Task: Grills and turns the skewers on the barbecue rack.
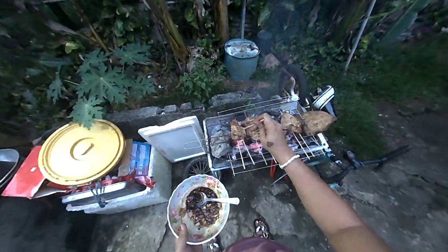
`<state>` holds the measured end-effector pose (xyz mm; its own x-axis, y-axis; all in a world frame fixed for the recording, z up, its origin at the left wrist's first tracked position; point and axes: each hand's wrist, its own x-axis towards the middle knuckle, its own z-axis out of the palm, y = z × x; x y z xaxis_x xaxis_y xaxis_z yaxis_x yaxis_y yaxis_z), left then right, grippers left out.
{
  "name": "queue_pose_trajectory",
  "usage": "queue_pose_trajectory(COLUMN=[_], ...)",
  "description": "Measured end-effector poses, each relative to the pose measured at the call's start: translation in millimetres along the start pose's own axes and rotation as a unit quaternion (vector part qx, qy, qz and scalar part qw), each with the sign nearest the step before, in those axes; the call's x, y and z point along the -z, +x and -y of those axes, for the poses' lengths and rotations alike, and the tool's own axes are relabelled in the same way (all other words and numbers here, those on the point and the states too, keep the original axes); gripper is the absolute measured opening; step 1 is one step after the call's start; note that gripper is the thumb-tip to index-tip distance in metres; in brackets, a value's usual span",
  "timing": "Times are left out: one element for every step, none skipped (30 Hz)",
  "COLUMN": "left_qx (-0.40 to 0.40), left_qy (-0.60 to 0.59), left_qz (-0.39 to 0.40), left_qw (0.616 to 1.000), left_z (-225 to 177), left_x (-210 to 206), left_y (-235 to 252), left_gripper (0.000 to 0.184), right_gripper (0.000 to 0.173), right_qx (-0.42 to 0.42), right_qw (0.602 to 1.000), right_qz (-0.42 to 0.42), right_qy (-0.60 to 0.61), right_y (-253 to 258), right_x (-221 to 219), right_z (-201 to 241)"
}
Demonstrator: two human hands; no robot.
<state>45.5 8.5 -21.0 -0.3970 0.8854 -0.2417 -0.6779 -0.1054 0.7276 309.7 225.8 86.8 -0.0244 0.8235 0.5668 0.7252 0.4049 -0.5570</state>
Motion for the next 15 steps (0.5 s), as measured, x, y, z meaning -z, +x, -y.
queue_pose_trajectory(left_qx=[0.001, 0.002, 0.002, 0.002, 0.002, 0.001, 0.001, 0.002, 0.003, 0.003, 0.002, 0.001, -0.001, -0.002, -0.001], left_qy=[0.002, 0.006, 0.002, -0.004, -0.008, -0.010, -0.011, -0.012, -0.013, -0.012, -0.010, -0.011, -0.014, -0.014, -0.013], left_qz=[0.000, -0.002, -0.003, -0.001, 0.000, -0.001, 0.000, 0.003, 0.006, 0.007, 0.007, 0.007, 0.008, 0.008, 0.009], left_qw=[1.000, 1.000, 1.000, 1.000, 1.000, 1.000, 1.000, 1.000, 1.000, 1.000, 1.000, 1.000, 1.000, 1.000, 1.000], left_z=[0.1, 0.1, 0.2, -0.1, -0.6, -1.1, -1.3, -1.3, -1.1, -0.7, -0.3, 0.3, 0.7, 0.8, 0.7], left_x=[0.0, -0.3, -0.5, -0.2, -0.3, -0.7, -0.8, -0.3, 0.1, 0.1, 0.0, 0.5, 1.3, 2.0, 2.6], left_y=[0.0, -0.2, -0.4, -0.7, -0.8, -0.6, -0.4, -0.1, 0.1, 0.2, 0.2, 0.0, -0.2, -0.1, 0.1], left_gripper=[0.035, 0.033, 0.033, 0.034, 0.035, 0.035, 0.034, 0.035, 0.038, 0.038, 0.036, 0.036, 0.036, 0.038, 0.040], right_gripper=[0.017, 0.017, 0.017, 0.017, 0.017, 0.017, 0.017, 0.017, 0.017, 0.017, 0.017, 0.018, 0.019, 0.020, 0.023], right_qx=[0.002, 0.004, 0.008, 0.009, 0.006, -0.007, -0.021, -0.032, -0.045, -0.051, -0.053, -0.053, -0.052, -0.056, -0.066], right_qw=[1.000, 1.000, 1.000, 1.000, 1.000, 0.999, 0.998, 0.997, 0.996, 0.994, 0.993, 0.993, 0.992, 0.992, 0.990], right_qz=[0.000, 0.001, -0.001, -0.004, -0.012, -0.019, -0.032, -0.046, -0.056, -0.065, -0.073, -0.078, -0.078, -0.076, -0.070], right_qy=[0.002, 0.006, 0.010, 0.017, 0.025, 0.036, 0.045, 0.052, 0.061, 0.066, 0.070, 0.075, 0.080, 0.089, 0.100], right_y=[0.3, 0.9, 1.7, 3.1, 5.0, 7.5, 10.6, 13.8, 16.7, 19.2, 21.3, 22.7, 23.3, 23.6, 23.8], right_x=[-0.7, -1.0, -0.9, 0.2, 2.0, 4.0, 5.5, 5.5, 5.0, 3.6, 1.4, -0.9, -2.7, -3.3, -1.8], right_z=[-1.2, -2.5, -4.4, -5.6, -6.5, -7.1, -8.0, -10.3, -11.8, -13.5, -15.4, -17.3, -18.6, -18.9, -17.5])
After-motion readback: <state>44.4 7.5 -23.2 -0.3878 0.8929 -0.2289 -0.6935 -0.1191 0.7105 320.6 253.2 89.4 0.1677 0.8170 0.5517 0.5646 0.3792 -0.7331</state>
